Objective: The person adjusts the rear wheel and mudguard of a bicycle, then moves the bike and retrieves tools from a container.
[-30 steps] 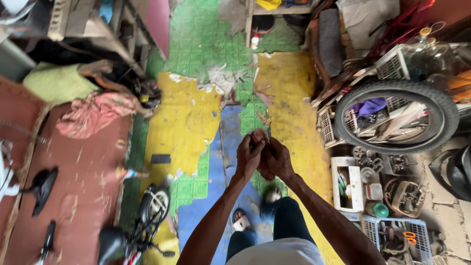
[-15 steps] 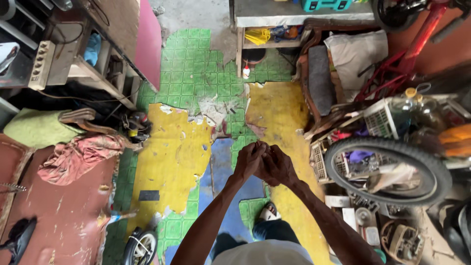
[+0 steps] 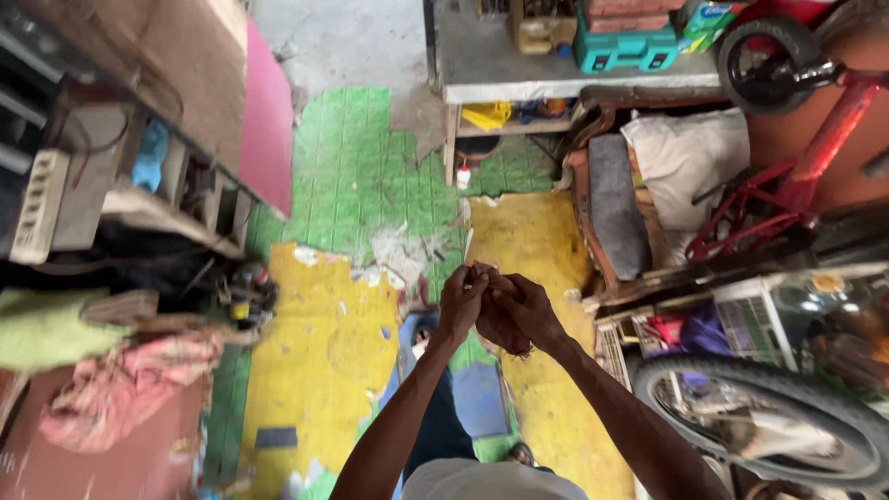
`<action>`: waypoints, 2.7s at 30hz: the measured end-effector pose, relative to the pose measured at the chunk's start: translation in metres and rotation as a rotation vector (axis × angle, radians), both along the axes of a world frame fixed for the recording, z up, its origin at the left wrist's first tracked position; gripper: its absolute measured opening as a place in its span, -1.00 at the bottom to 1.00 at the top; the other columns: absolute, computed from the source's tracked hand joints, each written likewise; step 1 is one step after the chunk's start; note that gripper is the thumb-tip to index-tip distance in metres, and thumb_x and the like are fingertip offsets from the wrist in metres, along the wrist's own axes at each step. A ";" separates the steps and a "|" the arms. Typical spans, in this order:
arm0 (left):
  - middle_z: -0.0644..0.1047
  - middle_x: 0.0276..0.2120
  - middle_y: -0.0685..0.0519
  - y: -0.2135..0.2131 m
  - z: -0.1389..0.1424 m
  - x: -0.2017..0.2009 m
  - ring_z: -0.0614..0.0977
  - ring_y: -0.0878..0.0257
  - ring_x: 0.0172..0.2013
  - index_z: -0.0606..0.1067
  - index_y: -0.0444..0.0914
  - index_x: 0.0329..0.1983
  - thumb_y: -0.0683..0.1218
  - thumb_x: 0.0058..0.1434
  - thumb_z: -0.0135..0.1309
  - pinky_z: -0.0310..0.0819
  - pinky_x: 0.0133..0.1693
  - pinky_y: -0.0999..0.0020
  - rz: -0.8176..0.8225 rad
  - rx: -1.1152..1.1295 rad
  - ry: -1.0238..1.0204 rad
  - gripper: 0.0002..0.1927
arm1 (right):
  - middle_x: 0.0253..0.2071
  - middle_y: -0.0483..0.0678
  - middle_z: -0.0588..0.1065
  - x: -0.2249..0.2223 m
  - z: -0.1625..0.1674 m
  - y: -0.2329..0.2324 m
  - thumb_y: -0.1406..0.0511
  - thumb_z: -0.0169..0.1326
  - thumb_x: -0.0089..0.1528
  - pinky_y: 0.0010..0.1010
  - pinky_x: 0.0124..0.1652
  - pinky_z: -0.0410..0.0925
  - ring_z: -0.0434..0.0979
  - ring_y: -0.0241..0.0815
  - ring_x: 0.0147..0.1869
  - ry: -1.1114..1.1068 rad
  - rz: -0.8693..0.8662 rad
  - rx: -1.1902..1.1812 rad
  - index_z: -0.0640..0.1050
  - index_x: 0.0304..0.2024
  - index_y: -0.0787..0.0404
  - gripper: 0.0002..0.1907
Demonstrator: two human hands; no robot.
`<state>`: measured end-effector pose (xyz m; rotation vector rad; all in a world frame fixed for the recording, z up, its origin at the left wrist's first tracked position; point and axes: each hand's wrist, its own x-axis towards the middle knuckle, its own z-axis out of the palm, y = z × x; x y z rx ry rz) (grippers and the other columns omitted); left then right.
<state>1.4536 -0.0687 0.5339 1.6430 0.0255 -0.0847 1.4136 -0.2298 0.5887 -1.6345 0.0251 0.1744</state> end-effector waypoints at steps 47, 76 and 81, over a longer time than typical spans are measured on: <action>0.60 -0.32 -0.18 -0.024 -0.035 1.057 0.61 -0.08 -0.24 0.51 -0.36 -0.23 -0.02 0.26 0.19 0.50 -0.18 0.07 -0.510 0.498 -0.069 -0.72 | -0.32 0.02 0.60 1.006 -0.068 -0.012 0.30 0.10 0.29 -0.37 -0.21 0.45 0.56 -0.24 -0.26 0.135 -0.494 -0.213 0.57 -0.12 0.34 -0.79; 0.41 0.22 -0.21 -0.152 -0.073 1.546 0.40 -0.20 0.19 0.28 -0.24 0.33 -0.05 0.31 0.05 0.36 0.12 -0.05 -0.847 0.682 -0.357 -0.47 | -0.25 -0.03 0.50 1.408 -0.098 -0.034 0.17 0.20 0.26 -0.28 -0.19 0.38 0.46 -0.20 -0.18 0.424 -1.404 0.225 0.52 -0.16 0.31 -0.68; 0.45 0.12 -0.22 -0.177 -0.074 1.565 0.50 -0.18 0.05 0.32 -0.21 0.35 -0.05 0.31 0.03 0.46 0.04 -0.01 -0.975 0.840 -0.249 -0.46 | -0.28 0.05 0.55 1.417 -0.102 -0.045 0.14 0.26 0.19 -0.21 -0.17 0.40 0.55 -0.05 -0.18 0.532 -1.366 -0.160 0.53 -0.22 0.26 -0.67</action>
